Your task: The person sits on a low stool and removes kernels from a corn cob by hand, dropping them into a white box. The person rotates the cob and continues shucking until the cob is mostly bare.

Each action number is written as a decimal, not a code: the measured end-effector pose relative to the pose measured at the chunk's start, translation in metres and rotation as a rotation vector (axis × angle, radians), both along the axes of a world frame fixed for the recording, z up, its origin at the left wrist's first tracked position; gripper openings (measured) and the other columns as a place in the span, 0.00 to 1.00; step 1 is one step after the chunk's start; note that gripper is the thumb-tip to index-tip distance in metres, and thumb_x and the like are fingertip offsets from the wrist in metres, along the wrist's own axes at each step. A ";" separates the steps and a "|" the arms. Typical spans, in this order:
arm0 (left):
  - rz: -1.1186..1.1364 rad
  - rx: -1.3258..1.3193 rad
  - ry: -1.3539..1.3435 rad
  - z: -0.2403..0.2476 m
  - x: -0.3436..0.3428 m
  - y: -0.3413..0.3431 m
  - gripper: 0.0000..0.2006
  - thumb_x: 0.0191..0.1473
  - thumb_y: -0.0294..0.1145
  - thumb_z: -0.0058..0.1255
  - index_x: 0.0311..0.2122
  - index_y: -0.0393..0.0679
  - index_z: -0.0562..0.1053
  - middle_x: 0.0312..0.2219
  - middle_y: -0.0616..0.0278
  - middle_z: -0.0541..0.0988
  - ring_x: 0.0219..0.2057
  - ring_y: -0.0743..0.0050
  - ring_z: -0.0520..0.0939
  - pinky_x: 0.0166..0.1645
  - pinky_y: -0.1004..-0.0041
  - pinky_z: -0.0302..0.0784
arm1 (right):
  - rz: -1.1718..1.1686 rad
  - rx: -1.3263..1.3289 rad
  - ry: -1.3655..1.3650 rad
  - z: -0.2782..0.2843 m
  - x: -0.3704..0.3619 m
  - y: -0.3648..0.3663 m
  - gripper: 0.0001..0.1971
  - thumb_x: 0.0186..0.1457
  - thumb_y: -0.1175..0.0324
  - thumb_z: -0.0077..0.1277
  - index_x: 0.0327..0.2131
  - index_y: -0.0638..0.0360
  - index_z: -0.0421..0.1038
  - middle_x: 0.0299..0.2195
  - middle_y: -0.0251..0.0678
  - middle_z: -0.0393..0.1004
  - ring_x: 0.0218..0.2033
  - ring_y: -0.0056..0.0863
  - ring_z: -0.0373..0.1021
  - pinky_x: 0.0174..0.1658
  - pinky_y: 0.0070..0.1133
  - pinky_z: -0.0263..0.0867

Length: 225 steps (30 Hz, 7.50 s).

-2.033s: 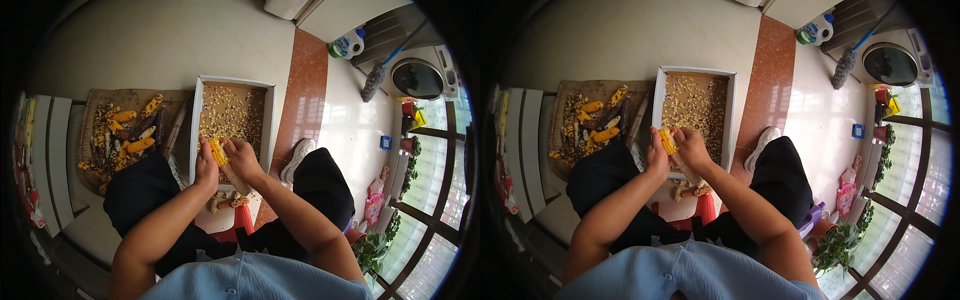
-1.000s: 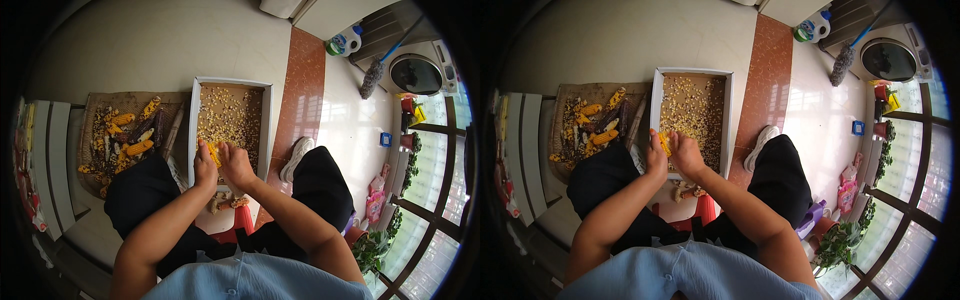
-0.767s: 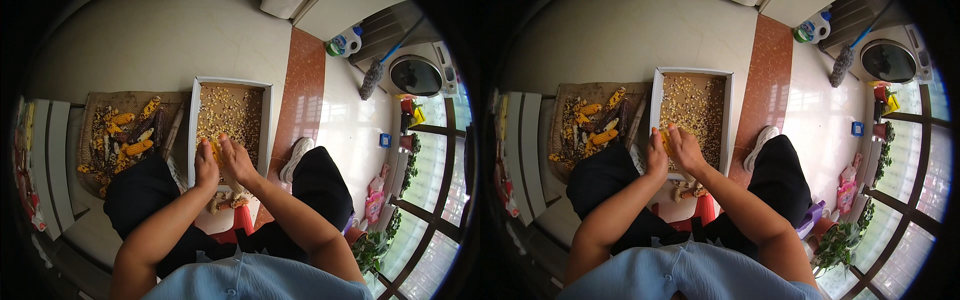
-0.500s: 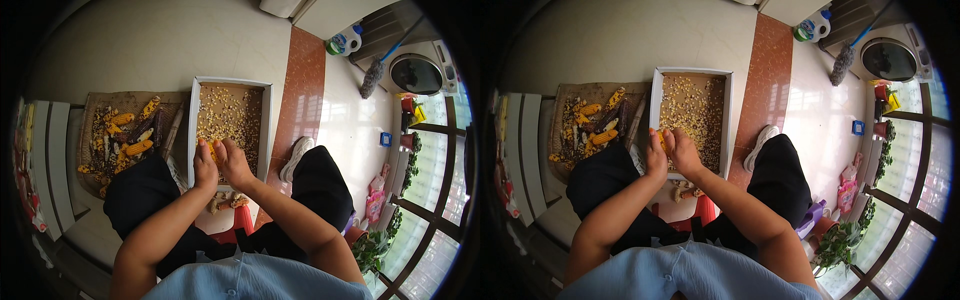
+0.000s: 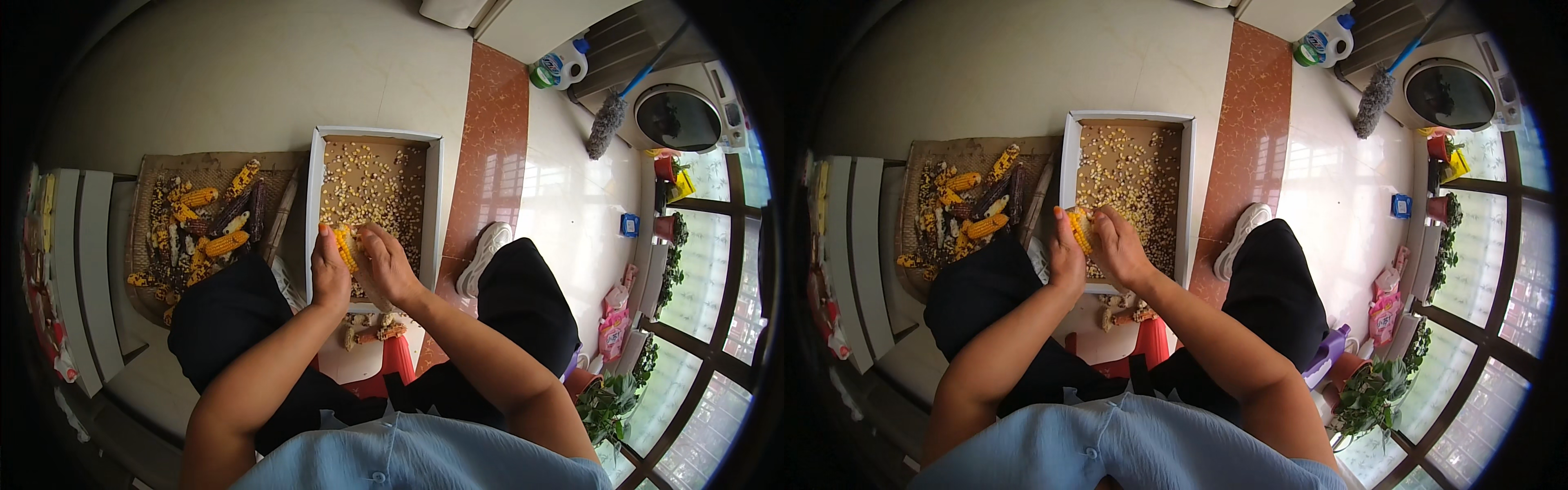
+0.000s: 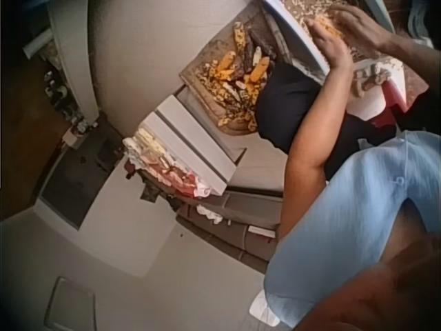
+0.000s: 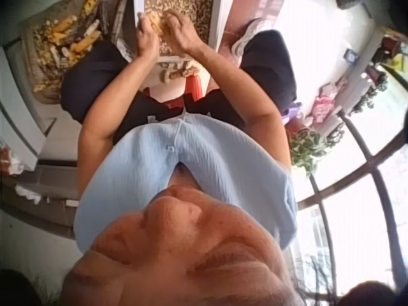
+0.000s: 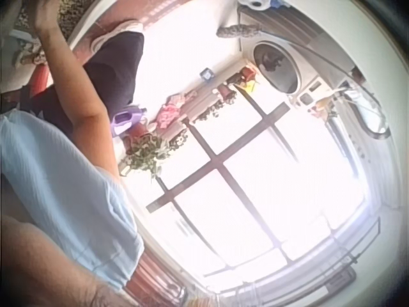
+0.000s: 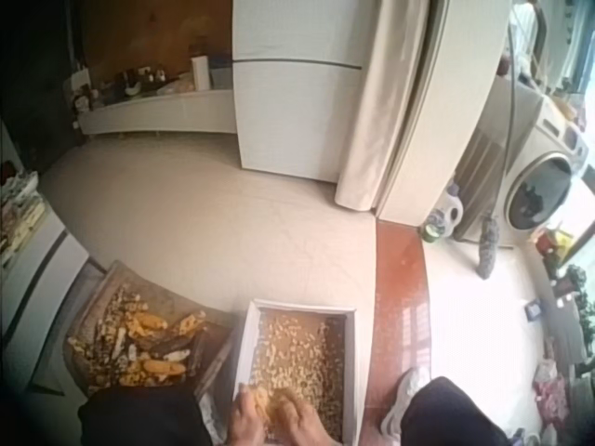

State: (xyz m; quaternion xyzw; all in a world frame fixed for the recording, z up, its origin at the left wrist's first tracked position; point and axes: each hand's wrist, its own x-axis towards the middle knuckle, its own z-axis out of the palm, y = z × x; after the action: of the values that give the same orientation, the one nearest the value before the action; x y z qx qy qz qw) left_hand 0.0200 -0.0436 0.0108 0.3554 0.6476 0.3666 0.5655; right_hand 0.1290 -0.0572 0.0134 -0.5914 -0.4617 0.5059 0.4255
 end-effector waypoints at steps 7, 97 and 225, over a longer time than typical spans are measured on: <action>-0.088 0.109 0.069 0.010 0.004 -0.004 0.25 0.63 0.48 0.27 0.40 0.34 0.68 0.34 0.54 0.74 0.36 0.67 0.73 0.43 0.71 0.67 | -0.059 -0.194 0.005 0.001 -0.009 0.004 0.18 0.60 0.57 0.39 0.30 0.67 0.63 0.21 0.51 0.68 0.23 0.45 0.65 0.29 0.31 0.62; 0.030 -0.120 -0.110 0.007 0.005 0.001 0.28 0.61 0.55 0.26 0.43 0.36 0.67 0.36 0.61 0.72 0.37 0.75 0.71 0.44 0.76 0.66 | 0.034 -0.177 -0.099 -0.001 -0.003 0.000 0.18 0.63 0.57 0.35 0.40 0.65 0.64 0.24 0.40 0.68 0.24 0.25 0.64 0.30 0.24 0.64; -0.133 0.096 0.008 -0.006 0.002 -0.006 0.24 0.63 0.49 0.26 0.39 0.36 0.67 0.31 0.59 0.71 0.34 0.72 0.70 0.41 0.73 0.66 | -0.075 -0.230 0.219 -0.014 -0.006 0.000 0.24 0.62 0.53 0.36 0.45 0.68 0.66 0.26 0.42 0.71 0.27 0.21 0.65 0.31 0.19 0.63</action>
State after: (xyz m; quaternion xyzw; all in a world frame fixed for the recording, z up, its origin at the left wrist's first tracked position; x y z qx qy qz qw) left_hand 0.0218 -0.0496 0.0052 0.4256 0.6065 0.3576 0.5684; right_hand 0.1227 -0.0575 -0.0010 -0.5943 -0.3293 0.6007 0.4212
